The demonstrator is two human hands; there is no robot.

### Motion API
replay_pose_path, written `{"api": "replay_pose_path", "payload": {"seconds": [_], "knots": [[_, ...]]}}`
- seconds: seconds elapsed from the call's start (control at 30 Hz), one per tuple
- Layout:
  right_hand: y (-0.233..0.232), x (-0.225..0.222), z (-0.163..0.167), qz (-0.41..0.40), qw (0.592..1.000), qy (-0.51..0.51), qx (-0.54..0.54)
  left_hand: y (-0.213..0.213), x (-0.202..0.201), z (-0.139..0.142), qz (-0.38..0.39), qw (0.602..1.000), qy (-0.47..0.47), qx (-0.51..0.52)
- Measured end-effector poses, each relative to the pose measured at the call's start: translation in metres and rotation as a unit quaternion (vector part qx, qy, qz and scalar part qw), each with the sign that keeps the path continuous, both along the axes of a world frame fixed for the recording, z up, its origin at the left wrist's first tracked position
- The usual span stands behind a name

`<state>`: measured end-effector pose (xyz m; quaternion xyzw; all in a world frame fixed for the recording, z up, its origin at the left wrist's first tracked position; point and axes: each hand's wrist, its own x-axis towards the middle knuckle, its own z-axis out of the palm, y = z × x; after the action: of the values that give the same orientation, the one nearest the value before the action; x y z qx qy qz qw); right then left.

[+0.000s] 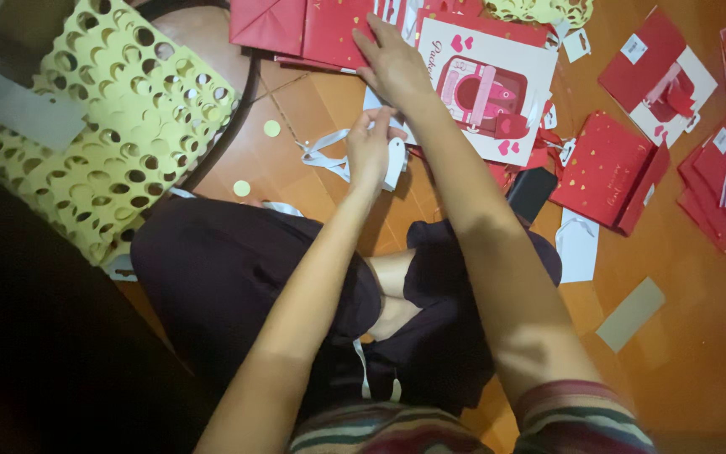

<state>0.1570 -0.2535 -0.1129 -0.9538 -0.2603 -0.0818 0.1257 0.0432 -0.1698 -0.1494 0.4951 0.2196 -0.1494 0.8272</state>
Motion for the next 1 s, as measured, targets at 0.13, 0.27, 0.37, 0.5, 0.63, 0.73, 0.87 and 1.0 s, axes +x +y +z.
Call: {"api": "replay_pose_path", "payload": {"seconds": [0.13, 0.27, 0.37, 0.5, 0.63, 0.73, 0.87, 1.0], "knots": [[0.007, -0.001, -0.014, 0.032, 0.993, -0.062, -0.094, 0.009, 0.004, -0.018, 0.048, 0.997, -0.062, -0.005], [0.013, -0.011, -0.019, 0.043, 0.982, 0.025, -0.182, 0.028, 0.01, -0.033, 0.108, 0.993, -0.034, 0.023], [0.014, -0.024, 0.002, 0.029, 0.999, -0.036, -0.017, 0.038, 0.014, -0.031, 0.167, 0.986, 0.002, -0.005], [-0.007, -0.047, 0.06, -0.008, 0.969, -0.174, 0.175, 0.032, 0.017, 0.0, 0.203, 0.977, -0.071, 0.014], [-0.049, -0.051, 0.11, -0.078, 0.953, -0.099, 0.276, 0.023, 0.002, 0.051, 0.163, 0.926, -0.279, 0.197], [-0.073, -0.032, 0.106, -0.037, 0.949, -0.002, 0.312, 0.03, -0.009, 0.077, 0.085, 0.794, -0.497, 0.34], [-0.073, -0.037, 0.041, -0.273, 0.843, 0.292, 0.361, 0.038, -0.004, 0.066, -0.01, 0.859, -0.371, 0.353], [-0.079, -0.066, -0.012, -0.14, 0.923, 0.068, 0.353, 0.038, 0.018, 0.017, -0.037, 0.947, -0.177, 0.265]]}}
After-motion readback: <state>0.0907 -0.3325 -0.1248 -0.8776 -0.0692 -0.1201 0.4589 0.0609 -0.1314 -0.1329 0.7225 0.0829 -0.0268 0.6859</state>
